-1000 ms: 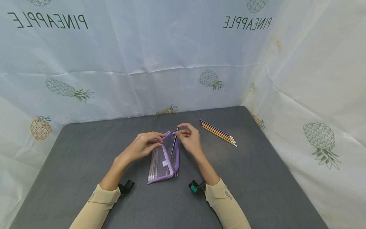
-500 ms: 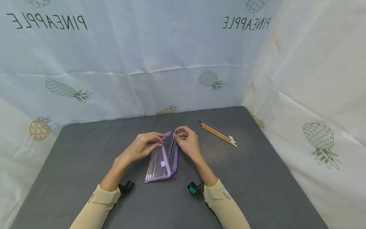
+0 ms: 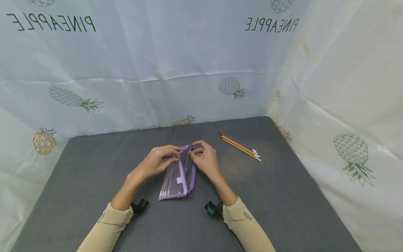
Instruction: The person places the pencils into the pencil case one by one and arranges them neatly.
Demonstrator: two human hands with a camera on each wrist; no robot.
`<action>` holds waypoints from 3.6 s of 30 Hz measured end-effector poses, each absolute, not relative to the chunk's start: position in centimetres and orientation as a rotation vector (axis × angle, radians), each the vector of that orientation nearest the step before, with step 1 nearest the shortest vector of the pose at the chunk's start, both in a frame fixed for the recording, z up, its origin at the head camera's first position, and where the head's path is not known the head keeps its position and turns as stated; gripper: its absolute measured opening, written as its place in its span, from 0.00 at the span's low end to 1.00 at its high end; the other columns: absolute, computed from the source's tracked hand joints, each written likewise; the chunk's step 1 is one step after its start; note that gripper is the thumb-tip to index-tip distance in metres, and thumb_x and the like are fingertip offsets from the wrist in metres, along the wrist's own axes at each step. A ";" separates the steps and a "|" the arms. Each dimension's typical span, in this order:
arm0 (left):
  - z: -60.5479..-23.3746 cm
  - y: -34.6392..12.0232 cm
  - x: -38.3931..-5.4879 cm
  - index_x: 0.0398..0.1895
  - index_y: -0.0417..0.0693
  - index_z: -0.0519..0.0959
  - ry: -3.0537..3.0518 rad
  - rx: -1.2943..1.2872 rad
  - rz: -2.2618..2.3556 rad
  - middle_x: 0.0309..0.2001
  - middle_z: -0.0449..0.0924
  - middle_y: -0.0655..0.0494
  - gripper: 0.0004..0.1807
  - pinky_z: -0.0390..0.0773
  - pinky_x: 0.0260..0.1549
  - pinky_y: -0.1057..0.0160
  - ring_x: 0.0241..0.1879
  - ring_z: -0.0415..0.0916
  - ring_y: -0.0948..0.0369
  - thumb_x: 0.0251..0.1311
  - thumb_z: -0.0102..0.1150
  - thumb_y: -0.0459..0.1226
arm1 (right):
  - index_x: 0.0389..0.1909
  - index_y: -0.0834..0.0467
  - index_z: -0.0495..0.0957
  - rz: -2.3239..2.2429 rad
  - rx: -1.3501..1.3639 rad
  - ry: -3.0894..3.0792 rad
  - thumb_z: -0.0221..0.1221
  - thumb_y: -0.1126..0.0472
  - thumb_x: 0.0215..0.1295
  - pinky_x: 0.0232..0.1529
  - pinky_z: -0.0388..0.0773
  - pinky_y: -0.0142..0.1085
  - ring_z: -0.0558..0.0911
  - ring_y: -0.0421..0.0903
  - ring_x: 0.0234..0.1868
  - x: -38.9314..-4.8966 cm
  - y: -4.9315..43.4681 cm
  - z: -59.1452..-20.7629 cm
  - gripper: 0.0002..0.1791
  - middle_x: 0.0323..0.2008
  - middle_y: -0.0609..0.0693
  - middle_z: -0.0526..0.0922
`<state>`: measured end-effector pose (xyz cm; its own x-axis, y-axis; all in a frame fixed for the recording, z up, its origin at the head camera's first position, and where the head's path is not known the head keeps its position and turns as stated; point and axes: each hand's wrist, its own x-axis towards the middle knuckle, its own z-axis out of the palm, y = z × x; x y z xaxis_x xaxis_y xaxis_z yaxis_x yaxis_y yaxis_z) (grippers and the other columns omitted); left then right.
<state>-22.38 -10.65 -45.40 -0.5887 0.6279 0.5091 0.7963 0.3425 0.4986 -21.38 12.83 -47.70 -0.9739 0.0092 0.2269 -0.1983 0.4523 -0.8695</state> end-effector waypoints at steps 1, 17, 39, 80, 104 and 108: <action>-45.4 -10.6 -22.4 0.41 0.41 0.88 -2.377 -1.286 -1.084 0.58 0.90 0.40 0.03 0.93 0.45 0.53 0.53 0.91 0.48 0.67 0.71 0.27 | 0.51 0.57 0.87 1.531 0.166 -2.501 0.75 0.62 0.66 0.31 0.84 0.26 0.93 0.45 0.32 -21.4 12.8 -47.7 0.14 0.33 0.55 0.95; -45.4 -10.6 -22.6 0.41 0.42 0.88 -2.380 -1.295 -1.101 0.58 0.90 0.41 0.03 0.92 0.47 0.52 0.58 0.89 0.46 0.68 0.71 0.28 | 0.34 0.60 0.86 1.467 0.153 -2.416 0.81 0.62 0.59 0.30 0.82 0.22 0.93 0.45 0.31 -21.6 13.6 -47.3 0.11 0.30 0.56 0.94; -45.4 -11.3 -22.5 0.41 0.42 0.86 -2.447 -1.329 -1.103 0.59 0.89 0.39 0.04 0.92 0.52 0.50 0.59 0.89 0.44 0.69 0.69 0.26 | 0.44 0.69 0.86 1.675 -0.103 -2.191 0.75 0.60 0.68 0.26 0.76 0.25 0.86 0.35 0.29 -22.6 24.5 -44.3 0.15 0.26 0.29 0.86; -44.8 -10.5 -21.7 0.47 0.34 0.86 -2.468 -1.376 -1.290 0.63 0.87 0.39 0.05 0.92 0.55 0.56 0.58 0.89 0.47 0.70 0.67 0.25 | 0.54 0.65 0.85 0.741 0.128 -2.757 0.62 0.71 0.74 0.46 0.80 0.62 0.85 0.63 0.40 -24.3 27.0 -50.0 0.11 0.38 0.62 0.88; -45.1 -10.3 -21.8 0.46 0.38 0.86 -2.428 -1.411 -1.202 0.62 0.88 0.41 0.05 0.93 0.52 0.61 0.56 0.90 0.50 0.70 0.68 0.26 | 0.86 0.49 0.57 1.332 0.359 -2.565 0.52 0.68 0.83 0.35 0.74 0.32 0.76 0.42 0.32 -23.3 24.0 -45.0 0.35 0.44 0.61 0.84; -45.1 -10.3 -21.9 0.46 0.36 0.86 -2.436 -1.405 -1.203 0.62 0.88 0.41 0.05 0.92 0.53 0.61 0.56 0.90 0.50 0.70 0.68 0.26 | 0.86 0.52 0.58 1.576 0.401 -2.478 0.52 0.69 0.83 0.31 0.70 0.31 0.71 0.39 0.27 -23.4 23.3 -44.9 0.35 0.42 0.60 0.81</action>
